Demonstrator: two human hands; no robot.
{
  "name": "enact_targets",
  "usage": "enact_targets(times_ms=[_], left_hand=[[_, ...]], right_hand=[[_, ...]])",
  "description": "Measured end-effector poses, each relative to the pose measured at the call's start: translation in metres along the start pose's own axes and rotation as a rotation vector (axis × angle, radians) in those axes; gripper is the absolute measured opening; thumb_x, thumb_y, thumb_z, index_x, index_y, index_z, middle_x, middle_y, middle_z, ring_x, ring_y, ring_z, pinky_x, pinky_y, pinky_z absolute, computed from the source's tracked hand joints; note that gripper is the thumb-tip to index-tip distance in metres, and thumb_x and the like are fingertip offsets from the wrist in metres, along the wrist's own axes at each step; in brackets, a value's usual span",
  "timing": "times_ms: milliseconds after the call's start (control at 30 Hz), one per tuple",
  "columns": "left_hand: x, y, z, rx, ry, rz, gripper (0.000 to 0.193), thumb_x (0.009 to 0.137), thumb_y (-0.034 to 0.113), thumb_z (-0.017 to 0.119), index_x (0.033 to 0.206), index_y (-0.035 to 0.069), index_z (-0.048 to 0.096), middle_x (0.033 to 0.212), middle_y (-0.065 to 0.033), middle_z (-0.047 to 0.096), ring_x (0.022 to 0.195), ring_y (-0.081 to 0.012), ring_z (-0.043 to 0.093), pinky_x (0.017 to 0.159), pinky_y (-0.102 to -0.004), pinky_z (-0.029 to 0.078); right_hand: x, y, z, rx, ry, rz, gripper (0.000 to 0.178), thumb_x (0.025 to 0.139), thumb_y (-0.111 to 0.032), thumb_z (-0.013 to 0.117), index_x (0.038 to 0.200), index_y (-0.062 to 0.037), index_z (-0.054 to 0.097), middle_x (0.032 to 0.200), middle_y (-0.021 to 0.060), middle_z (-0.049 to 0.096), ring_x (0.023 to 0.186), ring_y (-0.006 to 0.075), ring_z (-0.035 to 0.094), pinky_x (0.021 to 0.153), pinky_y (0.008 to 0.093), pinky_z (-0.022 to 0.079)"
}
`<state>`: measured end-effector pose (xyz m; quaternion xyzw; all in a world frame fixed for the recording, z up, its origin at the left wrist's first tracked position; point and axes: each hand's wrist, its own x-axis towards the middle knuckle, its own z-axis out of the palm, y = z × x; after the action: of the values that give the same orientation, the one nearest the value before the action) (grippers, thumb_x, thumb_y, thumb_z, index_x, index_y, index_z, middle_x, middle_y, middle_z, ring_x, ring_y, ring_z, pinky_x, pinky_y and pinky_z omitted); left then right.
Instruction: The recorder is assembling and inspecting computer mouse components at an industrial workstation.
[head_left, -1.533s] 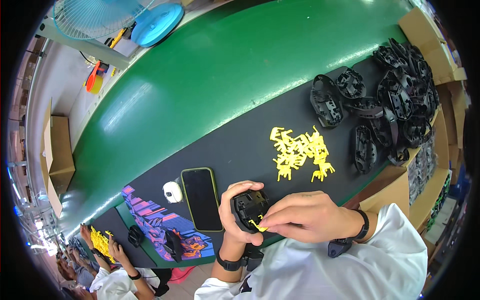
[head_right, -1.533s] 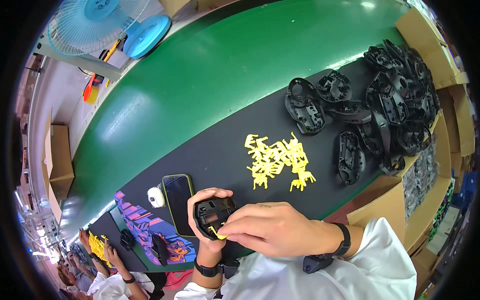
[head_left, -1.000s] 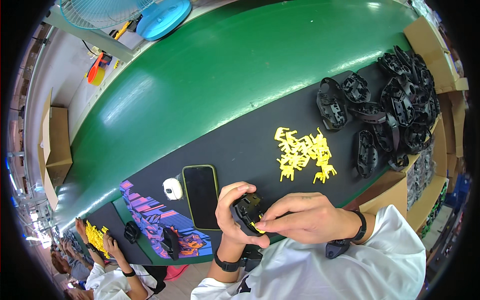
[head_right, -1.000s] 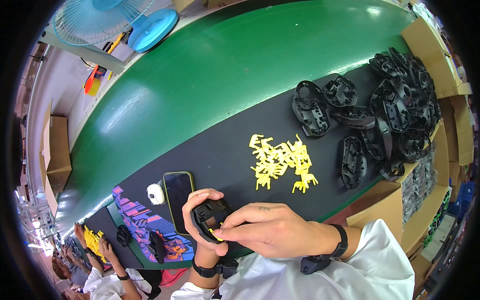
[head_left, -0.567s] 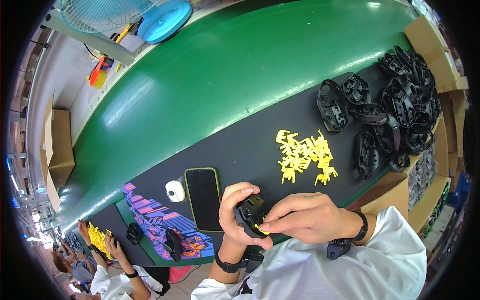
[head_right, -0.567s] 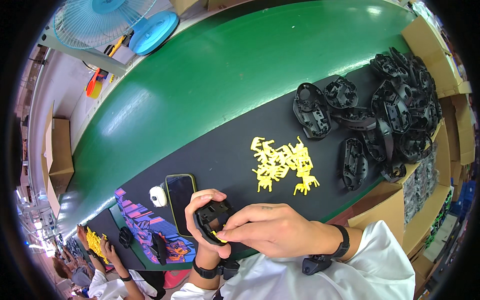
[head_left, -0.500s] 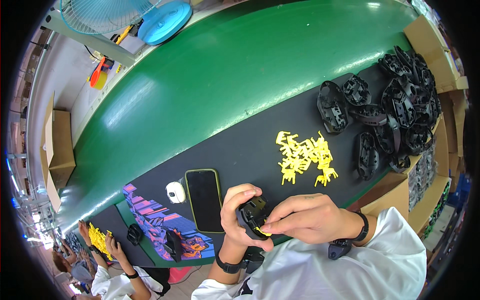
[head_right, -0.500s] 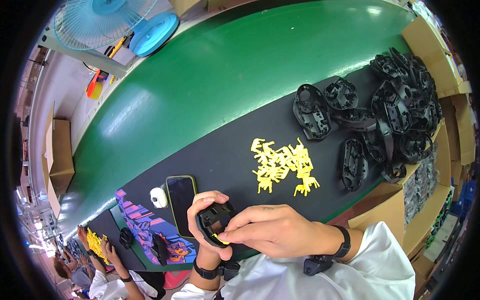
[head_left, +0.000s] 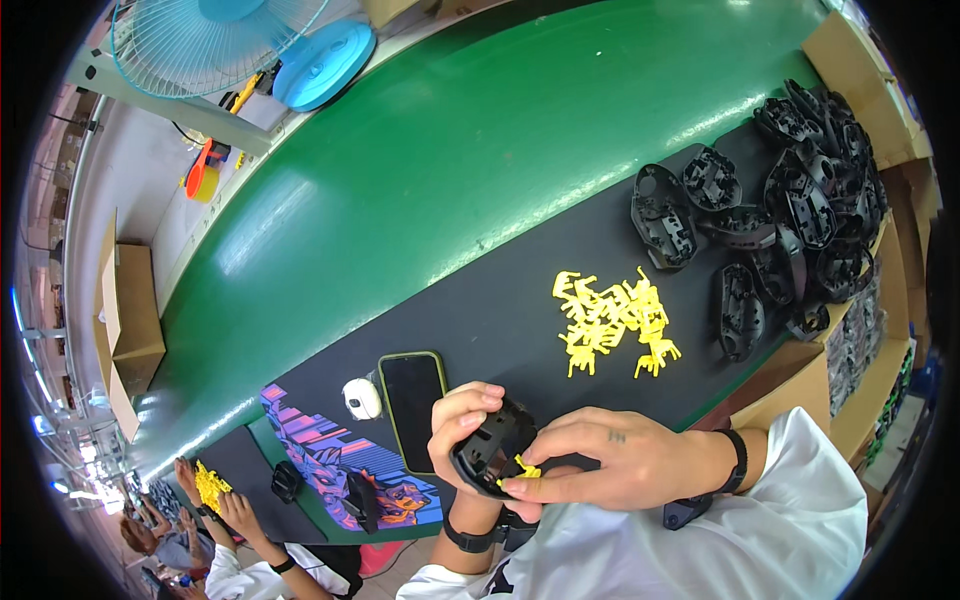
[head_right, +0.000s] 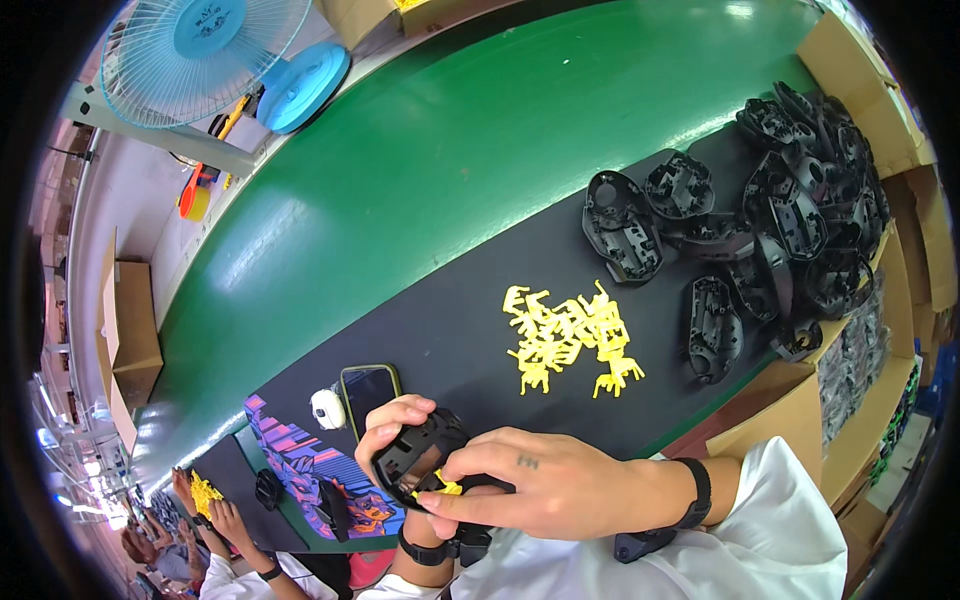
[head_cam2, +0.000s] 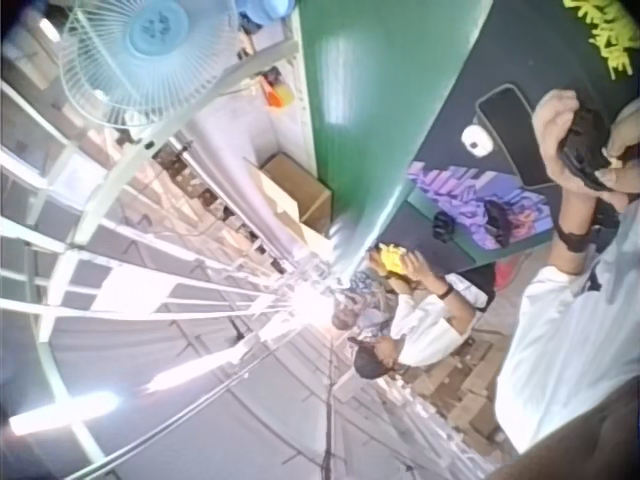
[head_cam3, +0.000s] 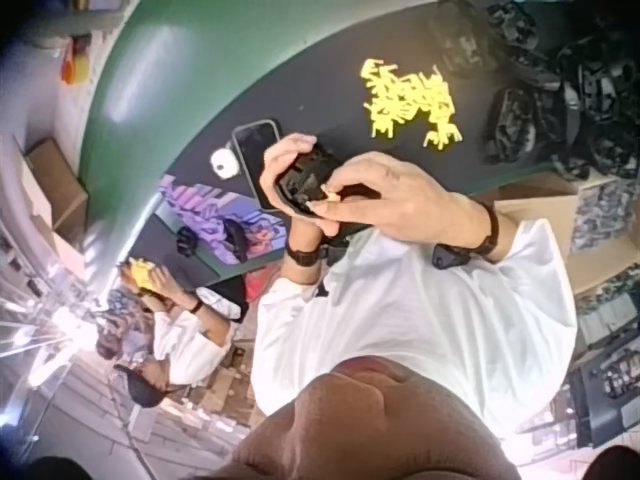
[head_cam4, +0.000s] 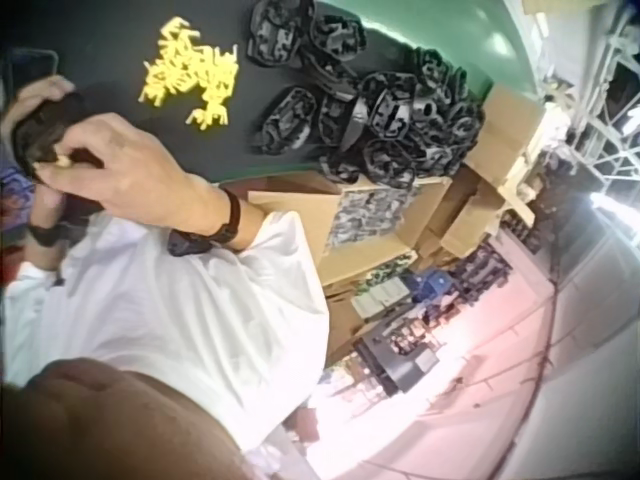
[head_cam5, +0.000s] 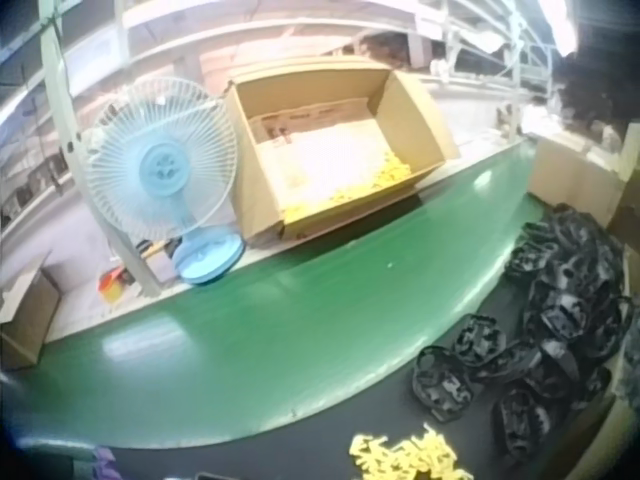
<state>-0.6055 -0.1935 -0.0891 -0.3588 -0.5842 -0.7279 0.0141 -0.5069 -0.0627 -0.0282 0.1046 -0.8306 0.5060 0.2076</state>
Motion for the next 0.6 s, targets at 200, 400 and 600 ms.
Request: enact_targets(times_ms=[200, 400, 600], left_hand=[[0.002, -0.008, 0.0, 0.014, 0.056, 0.131, 0.043, 0.089, 0.042, 0.06, 0.11, 0.007, 0.047, 0.093, -0.0163, 0.056, 0.085, -0.0298, 0.061, 0.072, -0.0408, 0.053], [0.005, -0.008, 0.002, -0.057, 0.045, 0.074, 0.042, 0.089, 0.039, 0.061, 0.111, 0.007, 0.046, 0.092, -0.016, 0.057, 0.086, -0.0322, 0.062, 0.073, -0.0414, 0.053], [0.003, 0.014, -0.018, 0.102, -0.232, -0.093, 0.08, 0.067, 0.061, 0.074, 0.116, 0.003, 0.05, 0.106, -0.0209, 0.06, 0.101, -0.0357, 0.06, 0.086, -0.0473, 0.049]], right_hand=[[0.0, -0.001, -0.002, -0.046, 0.026, -0.06, 0.035, 0.074, -0.009, 0.07, 0.109, -0.0142, 0.068, 0.102, 0.0042, 0.054, 0.084, 0.0211, 0.061, 0.067, 0.0289, 0.054], [0.004, -0.002, -0.007, -0.12, 0.007, -0.077, 0.038, 0.075, -0.012, 0.069, 0.113, -0.0125, 0.066, 0.1, 0.0042, 0.057, 0.083, 0.0191, 0.061, 0.069, 0.029, 0.053], [0.012, -0.008, -0.016, -0.242, -0.141, -0.159, 0.034, 0.065, -0.017, 0.077, 0.098, -0.0099, 0.07, 0.096, 0.0028, 0.064, 0.074, 0.019, 0.061, 0.066, 0.03, 0.052]])
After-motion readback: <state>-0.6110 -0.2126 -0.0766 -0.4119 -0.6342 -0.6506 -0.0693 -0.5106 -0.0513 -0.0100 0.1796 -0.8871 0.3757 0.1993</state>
